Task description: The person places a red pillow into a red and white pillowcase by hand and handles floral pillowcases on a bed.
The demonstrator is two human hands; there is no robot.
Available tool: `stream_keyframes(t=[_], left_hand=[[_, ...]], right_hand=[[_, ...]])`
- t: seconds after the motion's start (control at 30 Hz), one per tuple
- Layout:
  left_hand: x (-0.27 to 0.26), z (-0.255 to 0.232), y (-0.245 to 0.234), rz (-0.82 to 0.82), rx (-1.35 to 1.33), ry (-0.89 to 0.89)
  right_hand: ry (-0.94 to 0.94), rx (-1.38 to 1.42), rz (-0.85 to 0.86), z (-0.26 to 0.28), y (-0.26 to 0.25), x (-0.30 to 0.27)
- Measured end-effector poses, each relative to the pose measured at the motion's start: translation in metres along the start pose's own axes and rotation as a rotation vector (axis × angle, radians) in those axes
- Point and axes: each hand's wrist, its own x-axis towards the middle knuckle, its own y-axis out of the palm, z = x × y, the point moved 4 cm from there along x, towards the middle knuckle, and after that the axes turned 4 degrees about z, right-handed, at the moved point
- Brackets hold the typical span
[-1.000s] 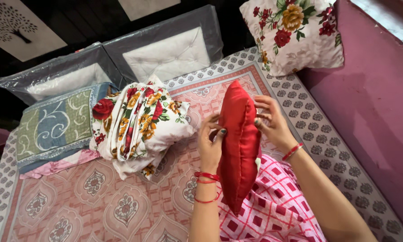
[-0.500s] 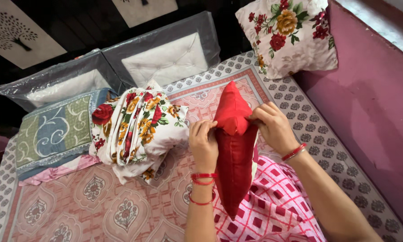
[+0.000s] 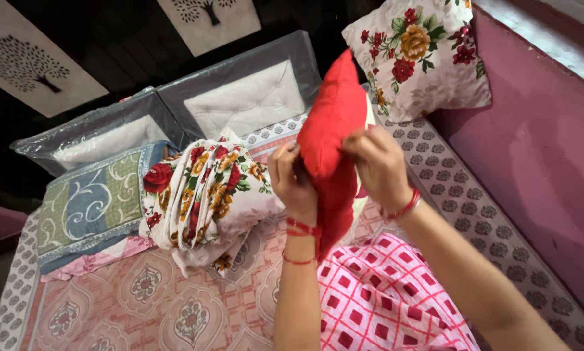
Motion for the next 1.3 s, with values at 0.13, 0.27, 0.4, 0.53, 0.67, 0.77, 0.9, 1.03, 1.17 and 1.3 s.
stream_keyframes(t=[0.13,0.27,0.4,0.53,0.67,0.77,0.9,1.03,1.17,1.3], left_hand=[[-0.042,0.068,-0.005,0.134,-0.28,-0.439],[-0.087,0.109,0.002,0.34,-0.216,-0.581],[-0.106,0.131,0.019,0.54,-0.225,-0.667],[-0.106,0.143,0.036,0.617,-0.326,-0.701],[-0.117,0.148,0.054,0.752,-0.354,-0.656],[-0.141,0.145,0.078,0.894,-0.213,-0.431],[-0.164,0.161,0.091,0.867,-0.281,-0.669],[-0.159,0.138,0.079,0.682,-0.06,-0.611],[-0.111,0.111,0.042,0.606,0.174,-0.33],[-0.085,0.085,0.027,0.675,0.183,-0.221]], right_hand=[[0.133,0.119,0.067,-0.02,0.041,-0.066],[0.301,0.274,0.228,-0.054,0.098,-0.14],[0.288,0.409,0.366,-0.064,0.11,-0.17],[0.572,0.403,0.142,-0.09,0.088,-0.181],[0.974,0.486,0.002,-0.125,0.092,-0.206],[0.948,0.613,0.008,-0.135,0.109,-0.217],[0.978,0.677,0.042,-0.144,0.129,-0.23],[0.945,0.577,0.194,-0.142,0.123,-0.216],[0.716,0.128,0.365,-0.13,0.07,-0.178],[0.639,0.082,0.327,-0.106,0.046,-0.152]])
